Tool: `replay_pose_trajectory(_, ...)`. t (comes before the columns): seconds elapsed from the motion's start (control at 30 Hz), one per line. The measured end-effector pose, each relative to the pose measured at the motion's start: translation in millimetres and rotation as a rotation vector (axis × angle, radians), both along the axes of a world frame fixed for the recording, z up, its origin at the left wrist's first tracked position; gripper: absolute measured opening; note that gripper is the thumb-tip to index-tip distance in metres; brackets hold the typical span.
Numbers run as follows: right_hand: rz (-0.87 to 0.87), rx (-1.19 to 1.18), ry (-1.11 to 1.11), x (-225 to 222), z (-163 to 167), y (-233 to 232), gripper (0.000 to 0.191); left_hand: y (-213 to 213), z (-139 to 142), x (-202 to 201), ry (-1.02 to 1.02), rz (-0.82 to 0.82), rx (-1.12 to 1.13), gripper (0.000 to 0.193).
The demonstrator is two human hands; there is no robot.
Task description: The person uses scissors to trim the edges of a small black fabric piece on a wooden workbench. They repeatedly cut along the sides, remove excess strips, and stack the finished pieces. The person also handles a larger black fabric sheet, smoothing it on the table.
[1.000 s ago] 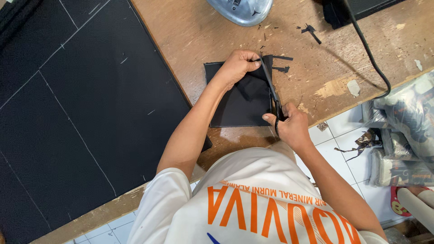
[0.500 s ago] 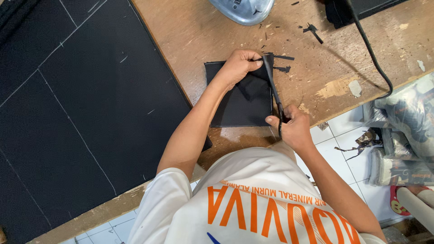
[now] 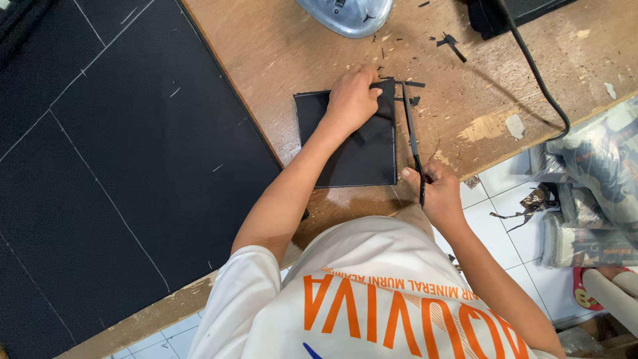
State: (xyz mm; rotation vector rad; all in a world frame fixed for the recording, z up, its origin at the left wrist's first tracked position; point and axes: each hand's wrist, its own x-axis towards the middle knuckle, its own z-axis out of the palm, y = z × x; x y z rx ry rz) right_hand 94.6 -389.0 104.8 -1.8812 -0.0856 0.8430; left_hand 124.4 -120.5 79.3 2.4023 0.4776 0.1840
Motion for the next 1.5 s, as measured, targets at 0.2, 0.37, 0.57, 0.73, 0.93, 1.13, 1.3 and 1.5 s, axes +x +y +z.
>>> replay_pose_trajectory(0.2, 0.087, -0.167, -0.180, -4.8, -3.0, -10.8, 0.049, -13.1, 18.1, -2.7, 0.066, -0.044, 0.113, 0.017)
replay_pose_trajectory(0.37, 0.114, -0.238, -0.191, -7.8, -0.7, -12.6, 0.057, -8.1, 16.1, -3.7, 0.095, -0.106, 0.140, 0.011)
replay_pose_trajectory(0.57, 0.159, -0.351, -0.233, -7.8, 4.4, -8.5, 0.063, -4.8, 7.5, -5.7, 0.006, -0.132, 0.128, 0.017)
replay_pose_trajectory(0.73, 0.172, -0.367, -0.266, -9.9, 8.4, -5.7, 0.065, 1.4, -1.1, -5.3, 0.008, -0.123, -0.014, 0.016)
replay_pose_trajectory(0.93, 0.202, -0.386, -0.316, -4.5, 9.8, 1.6, 0.064, 15.0, -18.6, -5.4, 0.110, -0.076, -0.495, 0.011)
replay_pose_trajectory(1.13, 0.185, -0.306, -0.369, -3.8, 11.1, 8.6, 0.063, 23.0, -33.9, 0.4, 0.056, -0.124, -0.803, 0.009)
replay_pose_trajectory(1.3, 0.195, -0.321, -0.325, -1.9, 14.5, 14.8, 0.062, 23.9, -28.3, 3.2, 0.156, -0.029, -0.868, 0.014)
replay_pose_trajectory(1.5, 0.174, -0.271, -0.303, -0.9, 16.9, 24.0, 0.059, 23.8, -21.3, 5.3, 0.165, 0.001, -0.867, 0.014)
